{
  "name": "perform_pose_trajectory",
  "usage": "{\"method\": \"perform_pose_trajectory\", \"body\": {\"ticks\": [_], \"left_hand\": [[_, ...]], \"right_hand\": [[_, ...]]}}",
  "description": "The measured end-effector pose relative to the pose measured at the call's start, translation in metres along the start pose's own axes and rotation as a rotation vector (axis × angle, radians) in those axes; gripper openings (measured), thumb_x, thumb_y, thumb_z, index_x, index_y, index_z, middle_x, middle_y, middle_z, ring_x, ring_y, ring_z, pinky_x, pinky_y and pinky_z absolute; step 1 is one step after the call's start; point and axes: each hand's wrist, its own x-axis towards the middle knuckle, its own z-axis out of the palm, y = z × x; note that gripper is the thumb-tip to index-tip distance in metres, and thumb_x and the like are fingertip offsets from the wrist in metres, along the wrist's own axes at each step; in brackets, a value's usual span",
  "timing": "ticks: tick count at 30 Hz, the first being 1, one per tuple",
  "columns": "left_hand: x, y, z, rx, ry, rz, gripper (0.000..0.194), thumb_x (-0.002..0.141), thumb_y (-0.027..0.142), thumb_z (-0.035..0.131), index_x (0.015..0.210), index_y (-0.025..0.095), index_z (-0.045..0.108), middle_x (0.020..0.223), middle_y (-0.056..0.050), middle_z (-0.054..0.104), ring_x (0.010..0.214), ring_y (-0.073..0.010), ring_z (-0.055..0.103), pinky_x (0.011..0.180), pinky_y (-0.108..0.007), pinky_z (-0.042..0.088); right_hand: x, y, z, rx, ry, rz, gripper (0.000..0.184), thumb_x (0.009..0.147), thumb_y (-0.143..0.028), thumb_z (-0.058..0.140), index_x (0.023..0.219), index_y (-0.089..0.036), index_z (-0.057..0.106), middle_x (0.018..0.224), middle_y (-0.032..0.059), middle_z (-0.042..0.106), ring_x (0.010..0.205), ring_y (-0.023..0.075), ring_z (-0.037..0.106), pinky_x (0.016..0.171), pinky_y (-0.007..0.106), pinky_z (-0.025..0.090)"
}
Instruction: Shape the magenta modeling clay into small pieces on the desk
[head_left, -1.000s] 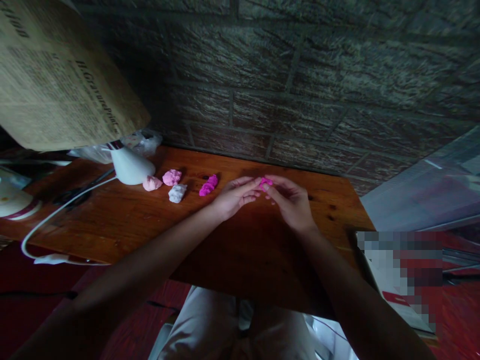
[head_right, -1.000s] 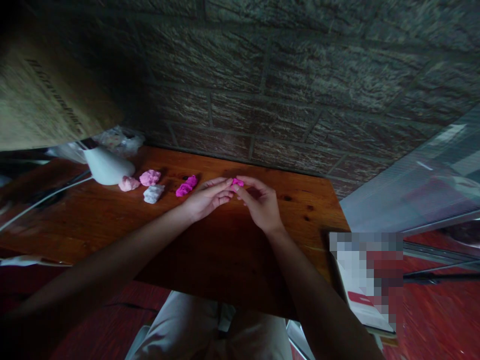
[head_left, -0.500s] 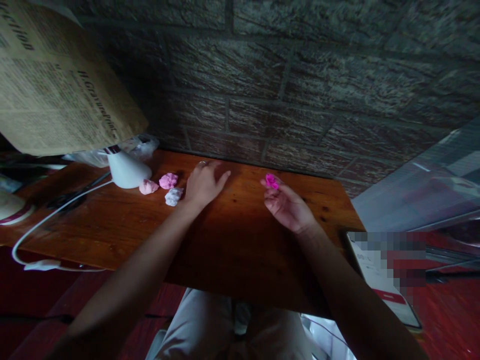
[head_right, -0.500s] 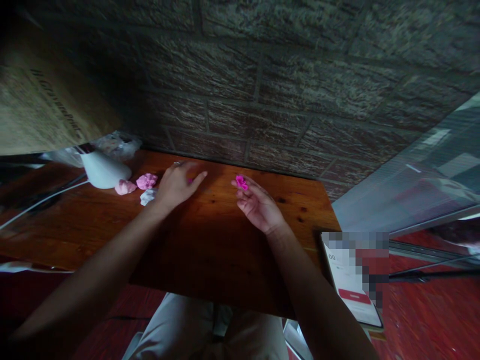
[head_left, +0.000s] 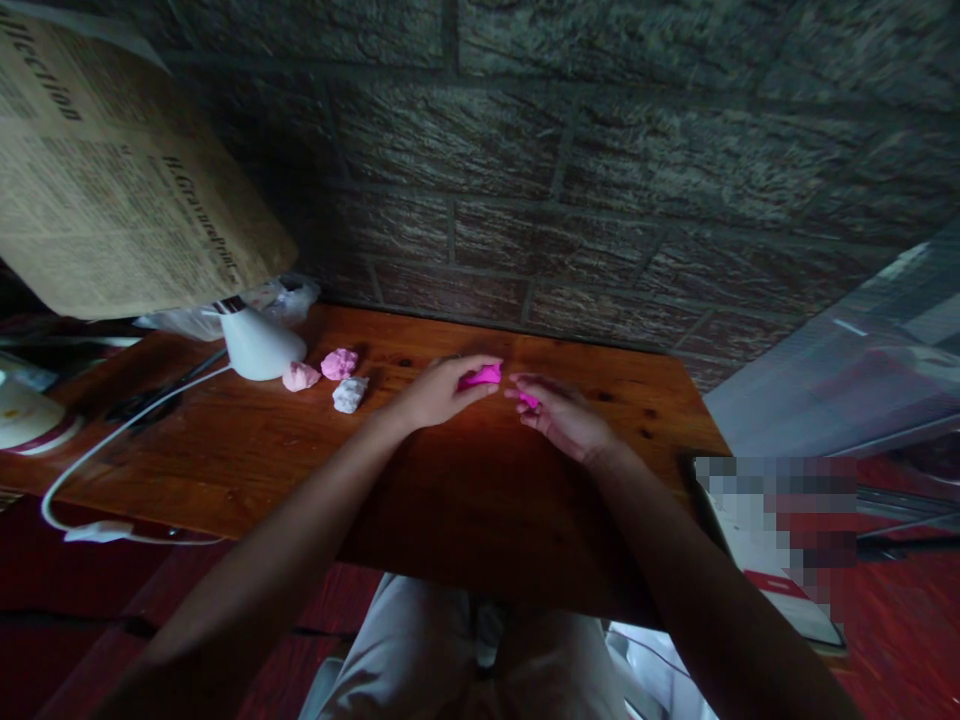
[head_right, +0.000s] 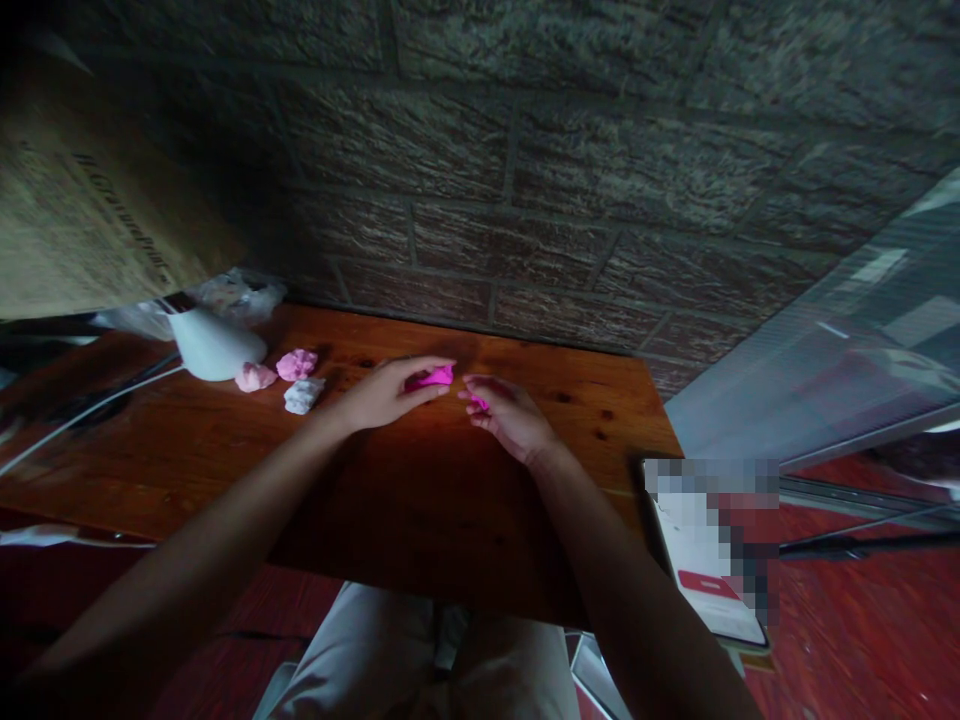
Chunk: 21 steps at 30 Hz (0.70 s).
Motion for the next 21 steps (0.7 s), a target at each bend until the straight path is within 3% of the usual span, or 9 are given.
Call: {"method": "perform_pose_trajectory", "body": {"ticks": [2, 4, 7, 9, 13, 17, 21], "left_hand": [[-0.001, 0.001, 0.006, 0.0, -0.026, 0.015, 0.037, 0.08, 0.03, 0.08, 0.117, 0.024, 0.077, 0.113, -0.01, 0.079, 0.1, -0.0248, 0.071, 0.094, -0.034, 0.05], [-0.002, -0.002, 0.005, 0.059, -0.021, 0.01, 0.037, 0.081, 0.034, 0.08, 0.116, 0.022, 0.076, 0.107, -0.01, 0.079, 0.095, -0.024, 0.072, 0.089, -0.033, 0.051], [0.002, -0.006, -0.003, 0.123, 0.061, -0.011, 0.028, 0.087, 0.039, 0.073, 0.106, 0.019, 0.075, 0.1, -0.007, 0.078, 0.09, -0.0213, 0.07, 0.087, -0.032, 0.052], [0.005, -0.005, -0.008, 0.044, 0.161, -0.051, 0.027, 0.092, 0.042, 0.069, 0.1, 0.017, 0.072, 0.091, -0.006, 0.076, 0.082, -0.0176, 0.068, 0.08, -0.029, 0.052], [0.009, 0.01, -0.013, -0.44, 0.31, -0.23, 0.034, 0.094, 0.051, 0.067, 0.095, 0.017, 0.065, 0.082, -0.003, 0.073, 0.059, -0.0098, 0.06, 0.059, -0.022, 0.048], [0.01, 0.029, -0.02, -0.915, 0.248, -0.324, 0.038, 0.095, 0.053, 0.066, 0.102, 0.016, 0.063, 0.075, -0.001, 0.07, 0.051, -0.0094, 0.057, 0.051, -0.022, 0.044], [0.01, 0.032, -0.034, -1.127, 0.212, -0.358, 0.042, 0.092, 0.053, 0.071, 0.1, 0.012, 0.066, 0.07, 0.001, 0.064, 0.049, -0.0061, 0.051, 0.049, -0.02, 0.04]], "right_hand": [[0.002, 0.003, -0.001, -0.123, -0.007, -0.06, 0.034, 0.072, -0.048, 0.087, 0.095, -0.024, 0.077, 0.094, 0.0046, 0.08, 0.066, 0.012, 0.066, 0.06, 0.025, 0.052], [0.002, 0.005, -0.002, -0.387, 0.054, -0.167, 0.027, 0.083, -0.046, 0.078, 0.098, -0.024, 0.077, 0.093, 0.0042, 0.08, 0.064, 0.0129, 0.067, 0.059, 0.026, 0.052], [0.001, 0.007, -0.002, -0.889, 0.197, -0.336, 0.017, 0.09, -0.034, 0.072, 0.103, -0.025, 0.077, 0.091, 0.0036, 0.081, 0.072, 0.0168, 0.072, 0.074, 0.031, 0.056], [0.001, 0.009, 0.0, -1.084, 0.218, -0.377, 0.017, 0.091, -0.03, 0.069, 0.105, -0.025, 0.077, 0.095, 0.0047, 0.081, 0.082, 0.0205, 0.075, 0.086, 0.035, 0.057], [0.01, 0.014, 0.015, -1.168, 0.194, -0.402, 0.02, 0.093, -0.025, 0.064, 0.108, -0.022, 0.077, 0.106, 0.0089, 0.081, 0.094, 0.0235, 0.077, 0.091, 0.037, 0.058], [0.035, 0.017, 0.051, -1.19, 0.093, -0.45, 0.024, 0.093, -0.017, 0.062, 0.115, -0.018, 0.073, 0.108, 0.0106, 0.08, 0.095, 0.0225, 0.077, 0.089, 0.034, 0.058], [0.057, 0.018, 0.093, -1.281, -0.003, -0.46, 0.015, 0.093, -0.015, 0.061, 0.102, -0.014, 0.074, 0.103, 0.0151, 0.08, 0.095, 0.0266, 0.077, 0.091, 0.037, 0.056]]}}
